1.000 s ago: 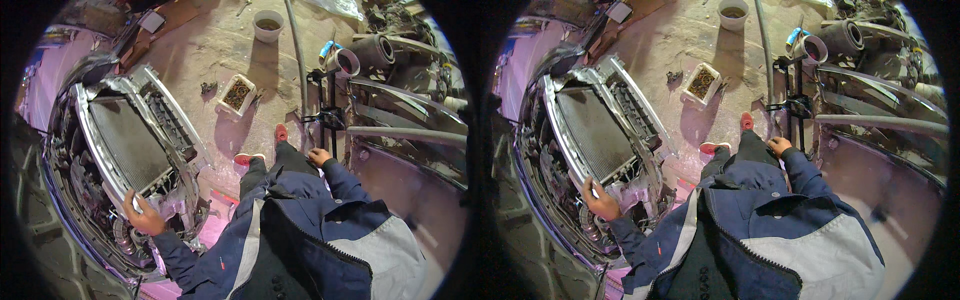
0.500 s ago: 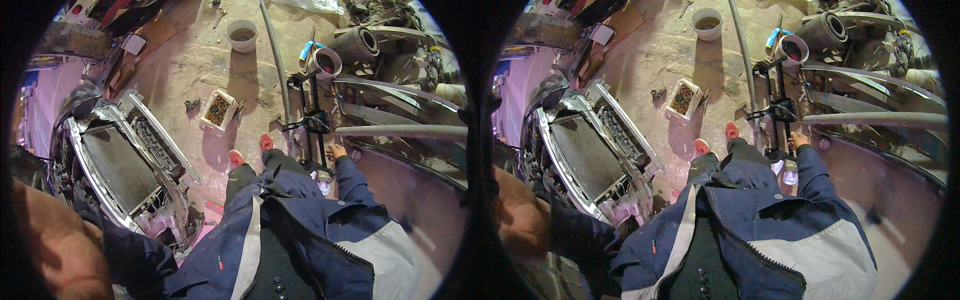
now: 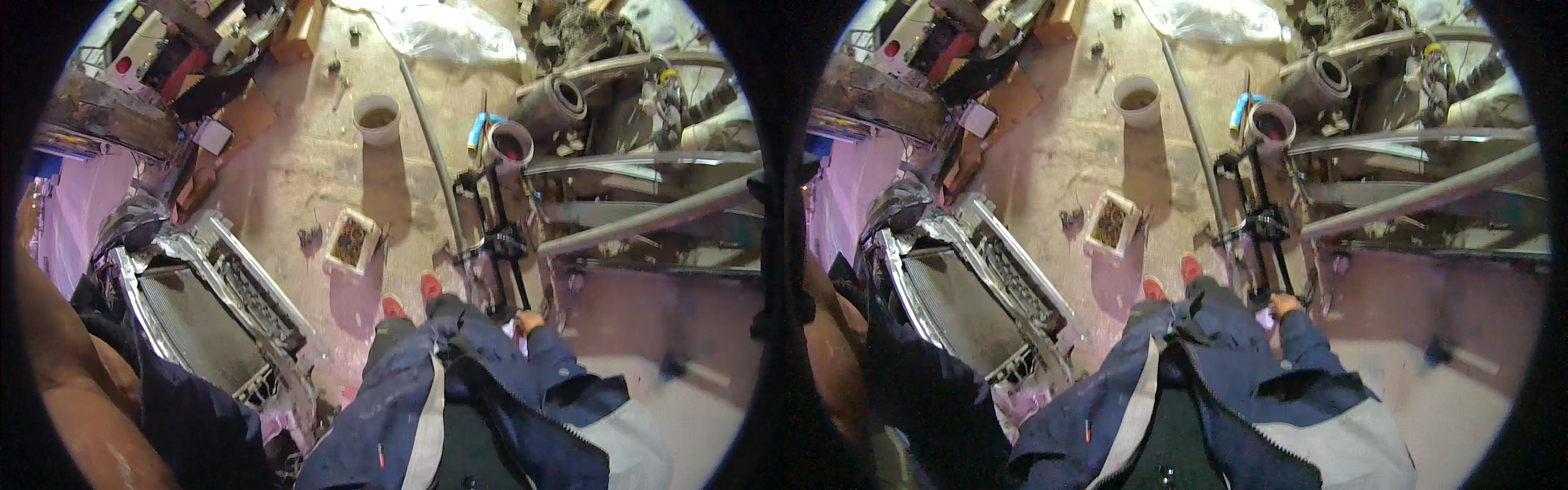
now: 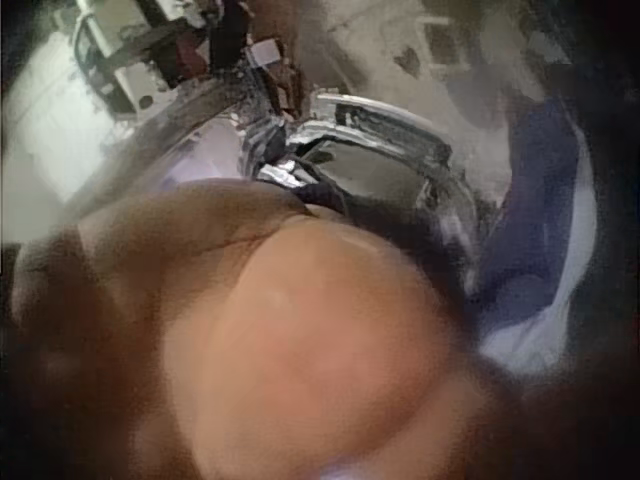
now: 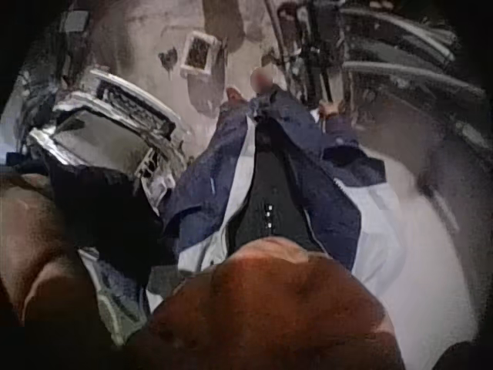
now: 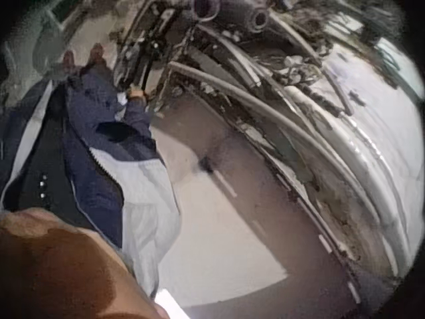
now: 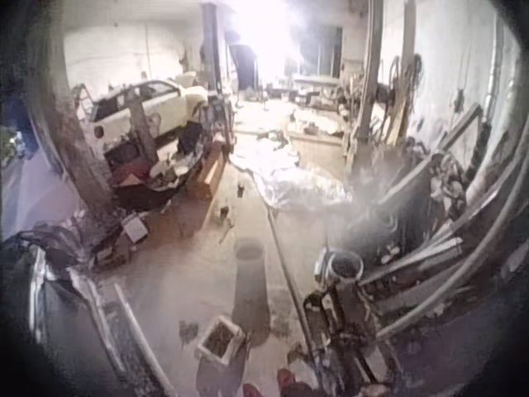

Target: The person works on a car engine with the hood open, handling a chain hoist and various small parts. They walk around the cluttered garage, pick up a small metal component, and place it into a blue container.

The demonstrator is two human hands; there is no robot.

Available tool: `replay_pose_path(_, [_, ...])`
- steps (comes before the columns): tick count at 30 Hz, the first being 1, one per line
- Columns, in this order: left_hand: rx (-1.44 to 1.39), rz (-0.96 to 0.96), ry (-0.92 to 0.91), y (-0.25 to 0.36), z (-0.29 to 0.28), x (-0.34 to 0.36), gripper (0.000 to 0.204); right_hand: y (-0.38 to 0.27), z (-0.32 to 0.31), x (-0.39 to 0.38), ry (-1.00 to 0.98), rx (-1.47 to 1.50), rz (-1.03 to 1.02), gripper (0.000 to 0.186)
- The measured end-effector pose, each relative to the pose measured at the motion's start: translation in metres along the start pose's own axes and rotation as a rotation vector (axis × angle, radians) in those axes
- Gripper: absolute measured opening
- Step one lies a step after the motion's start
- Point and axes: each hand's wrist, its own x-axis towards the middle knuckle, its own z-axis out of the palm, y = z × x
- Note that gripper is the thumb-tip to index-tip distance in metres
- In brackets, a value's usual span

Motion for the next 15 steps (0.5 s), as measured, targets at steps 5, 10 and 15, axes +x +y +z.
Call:
replay_pose_path(5, [-0.053,-0.043,-0.041,-0.037,0.043,-0.04,0.052,0.017,0.027,0.03,0.046,0.869,0.22,0.044])
replay_pose_path(10, [-0.138,-0.08,-0.123,-0.065,0.065,-0.053,0.052,-0.035,-0.004,0.065,-0.125,0.894,0.421,0.049])
replay_pose_path(15, [-0.15,-0.046,-0.075,-0.081,0.066,-0.038,0.053,-0.157,-0.087,0.051,-0.078,0.21,0.125,0.047])
